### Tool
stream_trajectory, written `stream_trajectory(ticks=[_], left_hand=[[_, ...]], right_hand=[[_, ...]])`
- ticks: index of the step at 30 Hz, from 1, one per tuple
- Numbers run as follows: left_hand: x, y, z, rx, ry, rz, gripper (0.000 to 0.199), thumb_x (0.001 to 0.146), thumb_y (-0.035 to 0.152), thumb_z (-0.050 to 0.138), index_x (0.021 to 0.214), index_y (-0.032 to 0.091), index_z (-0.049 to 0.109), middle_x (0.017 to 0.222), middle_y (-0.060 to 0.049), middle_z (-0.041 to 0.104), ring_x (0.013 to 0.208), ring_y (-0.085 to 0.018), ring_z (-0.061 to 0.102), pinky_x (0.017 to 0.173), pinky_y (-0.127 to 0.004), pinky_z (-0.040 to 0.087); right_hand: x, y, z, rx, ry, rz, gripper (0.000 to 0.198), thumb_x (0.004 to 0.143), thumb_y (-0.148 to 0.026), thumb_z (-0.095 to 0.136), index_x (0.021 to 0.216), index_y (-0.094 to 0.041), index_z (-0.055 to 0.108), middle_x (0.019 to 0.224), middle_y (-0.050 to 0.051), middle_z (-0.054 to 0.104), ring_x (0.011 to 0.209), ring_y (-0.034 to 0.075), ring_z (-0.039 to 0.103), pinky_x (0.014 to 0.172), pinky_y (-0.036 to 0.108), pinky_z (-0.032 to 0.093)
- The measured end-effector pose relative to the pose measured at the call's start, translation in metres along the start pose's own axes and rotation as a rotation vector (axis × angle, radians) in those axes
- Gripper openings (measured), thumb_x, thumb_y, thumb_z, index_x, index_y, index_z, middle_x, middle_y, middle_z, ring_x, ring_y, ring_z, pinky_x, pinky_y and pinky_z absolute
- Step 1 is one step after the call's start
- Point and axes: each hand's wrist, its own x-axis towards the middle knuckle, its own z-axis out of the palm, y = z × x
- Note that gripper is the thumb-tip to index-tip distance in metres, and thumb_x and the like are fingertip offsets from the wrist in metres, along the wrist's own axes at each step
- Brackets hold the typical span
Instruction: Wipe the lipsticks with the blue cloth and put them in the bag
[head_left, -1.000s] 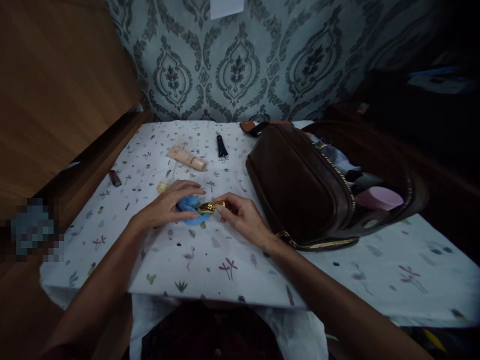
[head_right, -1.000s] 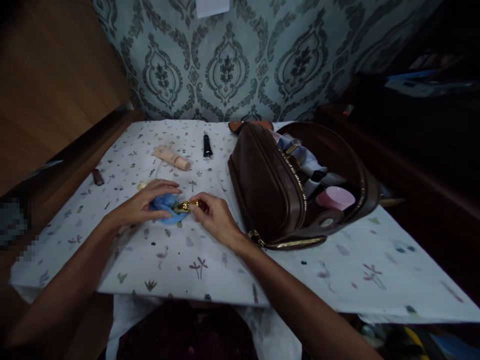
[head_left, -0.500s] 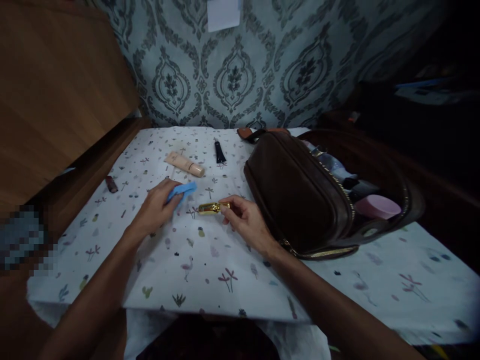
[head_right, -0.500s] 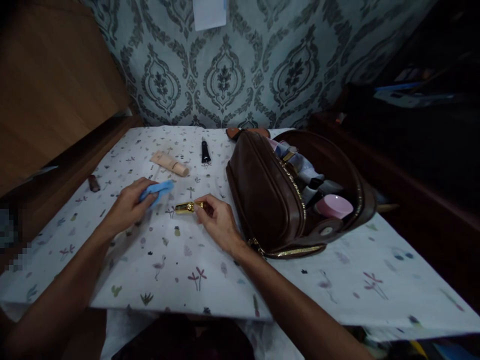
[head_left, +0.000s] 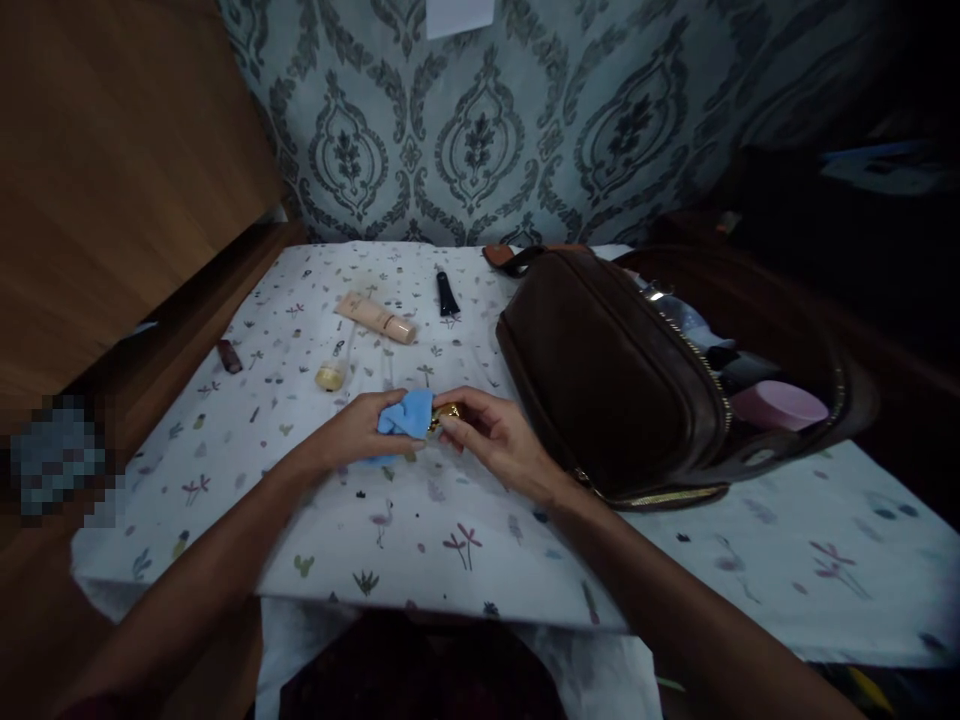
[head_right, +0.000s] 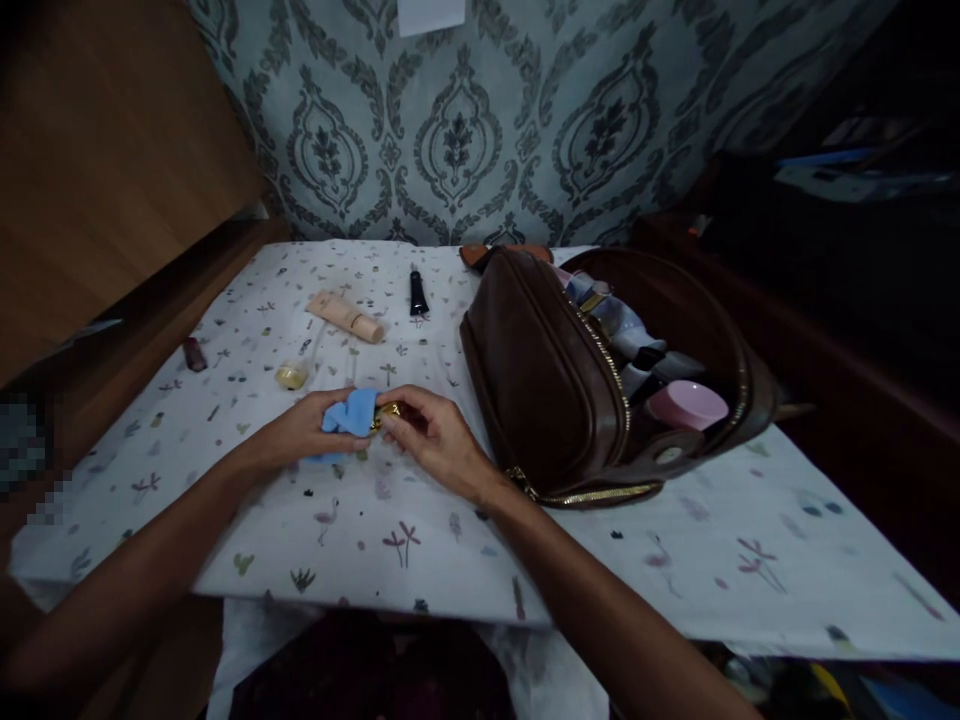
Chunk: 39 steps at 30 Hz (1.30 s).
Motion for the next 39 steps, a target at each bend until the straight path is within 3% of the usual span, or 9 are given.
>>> stream_trajectory(ticks=[2, 4, 7, 11, 17, 23, 29, 39], left_hand=[[0.001, -0.002, -0.001, -0.161, -0.055, -0.045, 0.033, 0.076, 0.044, 0.076, 0.096, 0.019, 0.066, 0.079, -0.002, 0.065, 0.07, -0.018, 0.062, 0.066, -0.031, 0.051], [0.002, -0.004, 0.001, -0.198, -0.03, -0.029, 0.034, 0.075, 0.043, 0.076, 0.097, 0.019, 0.067, 0.078, -0.002, 0.065, 0.07, -0.018, 0.061, 0.065, -0.031, 0.051], [0.003, -0.007, 0.007, -0.064, 0.097, 0.033, 0.035, 0.075, 0.045, 0.077, 0.098, 0.021, 0.066, 0.082, -0.001, 0.064, 0.074, -0.018, 0.06, 0.069, -0.031, 0.049], [0.003, -0.007, 0.013, 0.048, 0.193, 0.047, 0.033, 0.076, 0.046, 0.077, 0.09, 0.021, 0.063, 0.078, 0.001, 0.061, 0.072, -0.018, 0.058, 0.068, -0.031, 0.046], [0.004, -0.007, 0.014, -0.179, 0.14, 0.029, 0.032, 0.077, 0.047, 0.075, 0.086, 0.019, 0.064, 0.076, -0.001, 0.061, 0.069, -0.016, 0.057, 0.064, -0.03, 0.048], [0.005, -0.007, 0.013, -0.387, 0.06, -0.101, 0.041, 0.075, 0.053, 0.075, 0.088, 0.015, 0.065, 0.079, -0.003, 0.062, 0.068, -0.015, 0.057, 0.061, -0.029, 0.05], [0.006, -0.005, 0.014, -0.299, 0.136, -0.043, 0.04, 0.068, 0.041, 0.08, 0.092, 0.016, 0.06, 0.073, 0.003, 0.054, 0.068, -0.013, 0.049, 0.066, -0.027, 0.042], [0.006, -0.005, 0.014, -0.247, 0.127, -0.009, 0.039, 0.071, 0.041, 0.078, 0.097, 0.016, 0.064, 0.079, 0.001, 0.06, 0.072, -0.014, 0.054, 0.073, -0.03, 0.044]], right_hand=[[0.001, -0.002, -0.002, 0.006, -0.032, -0.021, 0.031, 0.084, -0.045, 0.068, 0.103, -0.021, 0.065, 0.076, 0.0, 0.062, 0.063, 0.013, 0.056, 0.06, 0.028, 0.05], [0.001, -0.002, -0.003, 0.029, -0.033, -0.03, 0.033, 0.084, -0.045, 0.068, 0.105, -0.02, 0.065, 0.078, 0.001, 0.062, 0.066, 0.013, 0.058, 0.06, 0.027, 0.05], [0.003, 0.0, -0.003, 0.065, 0.037, -0.003, 0.038, 0.083, -0.048, 0.07, 0.106, -0.02, 0.06, 0.072, -0.002, 0.059, 0.06, 0.011, 0.057, 0.053, 0.024, 0.046], [0.004, 0.003, -0.003, 0.049, 0.118, 0.06, 0.041, 0.078, -0.056, 0.073, 0.086, -0.02, 0.056, 0.062, -0.006, 0.052, 0.048, 0.008, 0.047, 0.046, 0.023, 0.038], [0.004, 0.001, -0.005, 0.026, 0.125, 0.018, 0.035, 0.082, -0.05, 0.071, 0.094, -0.019, 0.061, 0.064, -0.004, 0.056, 0.053, 0.009, 0.049, 0.047, 0.023, 0.038], [0.005, 0.001, -0.005, 0.041, 0.112, -0.026, 0.037, 0.081, -0.049, 0.073, 0.099, -0.018, 0.062, 0.071, -0.002, 0.058, 0.059, 0.01, 0.054, 0.047, 0.021, 0.041], [0.004, 0.005, -0.005, -0.009, 0.149, 0.03, 0.042, 0.076, -0.054, 0.077, 0.077, -0.018, 0.055, 0.057, -0.006, 0.052, 0.048, 0.008, 0.048, 0.046, 0.022, 0.038], [0.004, 0.004, -0.003, 0.014, 0.075, -0.024, 0.034, 0.084, -0.049, 0.069, 0.091, -0.018, 0.057, 0.067, -0.004, 0.055, 0.055, 0.008, 0.049, 0.051, 0.023, 0.041]])
